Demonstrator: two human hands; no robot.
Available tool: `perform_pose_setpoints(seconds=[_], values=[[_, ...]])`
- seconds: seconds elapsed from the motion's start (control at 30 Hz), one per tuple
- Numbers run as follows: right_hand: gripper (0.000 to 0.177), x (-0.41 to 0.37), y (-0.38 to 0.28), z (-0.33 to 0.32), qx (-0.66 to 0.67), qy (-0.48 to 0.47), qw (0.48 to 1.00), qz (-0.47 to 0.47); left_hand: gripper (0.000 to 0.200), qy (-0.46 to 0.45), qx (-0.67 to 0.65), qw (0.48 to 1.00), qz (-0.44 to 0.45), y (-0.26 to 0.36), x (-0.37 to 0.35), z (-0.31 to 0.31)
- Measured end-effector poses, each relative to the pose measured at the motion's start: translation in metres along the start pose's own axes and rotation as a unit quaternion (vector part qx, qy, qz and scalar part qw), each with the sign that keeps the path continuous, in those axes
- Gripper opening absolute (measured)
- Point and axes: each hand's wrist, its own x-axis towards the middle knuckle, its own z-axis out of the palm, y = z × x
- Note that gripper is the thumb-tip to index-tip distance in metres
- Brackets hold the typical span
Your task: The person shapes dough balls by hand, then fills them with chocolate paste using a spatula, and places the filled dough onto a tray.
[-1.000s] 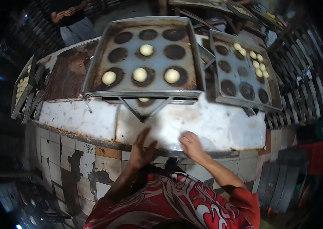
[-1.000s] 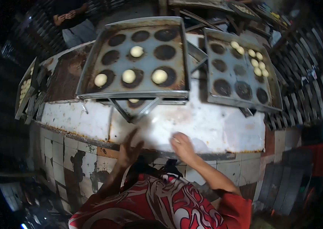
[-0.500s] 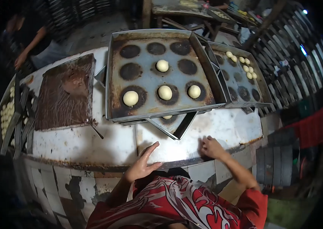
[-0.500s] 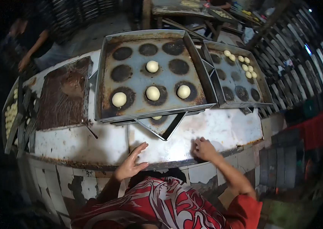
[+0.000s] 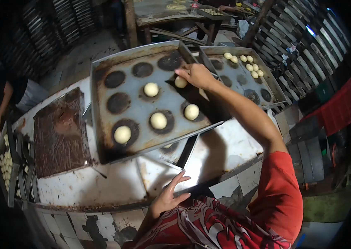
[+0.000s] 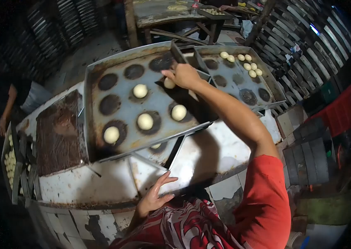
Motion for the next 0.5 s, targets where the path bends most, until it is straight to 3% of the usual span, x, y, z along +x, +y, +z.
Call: perform_pose_setpoints(seconds=[0.07, 0.1, 0.17, 0.2, 0.23, 0.27, 0.3, 0.4, 0.43, 0.47, 0.5], values=[[0.039, 0.004, 0.014, -0.027, 0.118, 0.102, 0.988, 0.008, 0.065, 0.043, -0.085, 0.995, -0.005, -0.011, 0.005, 0.013], [0.039, 0.019, 0.05, -0.029, 0.041, 0.148, 0.987, 0.045, 0.065, 0.046, -0.082, 0.996, -0.008, -0.01, 0.013, 0.015], [0.032, 0.038, 0.134, -0.032, 0.044, 0.194, 0.979, 0.034, 0.061, -0.123, 0.067, 0.98, -0.139, 0.005, 0.029, 0.017], [0.03, 0.052, 0.194, -0.026, -0.014, 0.147, 0.985, 0.091, 0.061, -0.116, 0.075, 0.98, -0.141, 0.014, 0.037, 0.031], [0.031, 0.062, 0.254, -0.018, -0.066, 0.113, 0.977, 0.167, 0.06, 0.012, -0.149, 0.975, -0.163, 0.024, 0.037, 0.052], [0.037, 0.055, 0.28, -0.029, -0.126, 0.069, 0.977, 0.156, 0.06, 0.141, -0.363, 0.906, -0.168, 0.026, 0.039, 0.067], [0.04, 0.074, 0.346, -0.014, -0.072, 0.05, 0.966, 0.244, 0.062, 0.136, -0.32, 0.931, -0.11, 0.015, 0.046, 0.07], [0.054, 0.087, 0.426, 0.011, -0.028, 0.062, 0.976, 0.209, 0.067, 0.2, -0.269, 0.926, -0.172, 0.001, 0.044, 0.092], [0.062, 0.088, 0.442, 0.03, 0.01, 0.087, 0.978, 0.188, 0.067, 0.214, -0.264, 0.924, -0.178, 0.009, 0.049, 0.095], [0.073, 0.083, 0.423, 0.02, -0.079, -0.012, 0.972, 0.223, 0.073, 0.229, -0.258, 0.919, -0.19, 0.023, 0.056, 0.097], [0.073, 0.08, 0.427, 0.023, -0.074, -0.019, 0.972, 0.222, 0.078, 0.241, -0.255, 0.915, -0.201, 0.031, 0.059, 0.101]])
